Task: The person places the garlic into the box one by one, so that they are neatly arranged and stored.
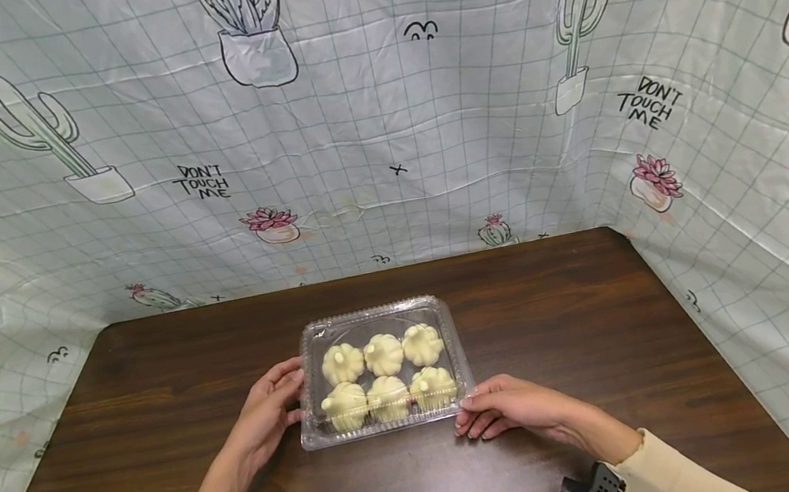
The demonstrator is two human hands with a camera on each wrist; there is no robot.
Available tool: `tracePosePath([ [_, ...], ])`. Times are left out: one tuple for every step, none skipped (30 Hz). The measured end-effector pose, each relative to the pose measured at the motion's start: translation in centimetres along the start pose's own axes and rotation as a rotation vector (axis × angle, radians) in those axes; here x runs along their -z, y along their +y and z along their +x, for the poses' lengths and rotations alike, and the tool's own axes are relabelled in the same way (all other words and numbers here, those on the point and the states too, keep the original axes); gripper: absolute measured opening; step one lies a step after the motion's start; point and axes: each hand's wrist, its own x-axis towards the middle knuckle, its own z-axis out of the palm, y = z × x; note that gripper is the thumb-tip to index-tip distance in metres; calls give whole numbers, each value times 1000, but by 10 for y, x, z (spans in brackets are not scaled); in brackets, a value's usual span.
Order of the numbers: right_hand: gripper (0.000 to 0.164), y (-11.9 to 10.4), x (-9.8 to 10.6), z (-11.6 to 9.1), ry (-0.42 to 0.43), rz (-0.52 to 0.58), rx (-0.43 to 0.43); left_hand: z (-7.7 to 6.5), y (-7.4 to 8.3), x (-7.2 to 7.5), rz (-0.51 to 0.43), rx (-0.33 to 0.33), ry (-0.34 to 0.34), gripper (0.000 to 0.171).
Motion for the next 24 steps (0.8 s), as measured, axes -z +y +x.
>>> tracePosePath([
  [32,0,0,0,0,2,-1,-1,0,2,8,5,-17,39],
  [32,0,0,0,1,3,-3,-3,0,3,17,8,-37,41],
  [32,0,0,0,0,4,-5,-5,0,5,27,13,-57,42],
  [32,0,0,0,0,6,-6,-8,0,7,37,18,-80,44],
  [32,0,0,0,0,8,-8,-10,-1,9,47,21,-109,45],
  [32,0,0,0,0,9,-10,-12,-1,11,59,24,-137,46],
  [32,0,0,0,-2,9,-8,-15,-2,13,70,25,-167,47],
  [32,0,0,0,-2,9,-8,-17,-2,15,78,27,-196,46],
  [32,0,0,0,-3,9,-8,-19,-3,17,85,29,-226,45],
  [33,0,0,0,-4,9,-7,-22,-4,20,93,28,-259,43],
  [33,0,-1,0,-3,8,-8,-24,-5,22,103,27,-294,40],
  [33,0,0,0,-1,7,-10,-26,-6,24,111,24,-328,36],
  [33,0,0,0,1,6,-11,-27,-7,25,118,25,-359,32],
  [32,0,0,0,3,4,-13,-29,-7,26,128,24,-390,29],
  [32,0,0,-1,5,2,-13,-31,-8,27,141,22,-419,26],
  [32,0,0,-1,7,-1,-14,-32,-9,28,154,23,-444,24],
  [32,0,0,-1,10,-3,-15,-34,-10,28,166,26,-462,22],
  [32,0,0,-1,12,-6,-15,-35,-10,27,179,29,-475,21],
  [32,0,0,0,13,-9,-14,-36,-10,26,189,35,-482,20],
  [33,0,0,0,13,-13,-12,-37,-10,25,201,37,-487,19],
  [32,0,0,0,15,-17,-13,-38,-11,24,211,41,-489,18],
  [32,0,0,0,18,-20,-15,-39,-11,23,221,43,-489,18],
  [32,0,-1,0,21,-24,-17,-40,-11,22,228,47,-489,17],
  [32,0,-1,1,24,-31,-16,-41,-11,21,234,47,-488,18],
])
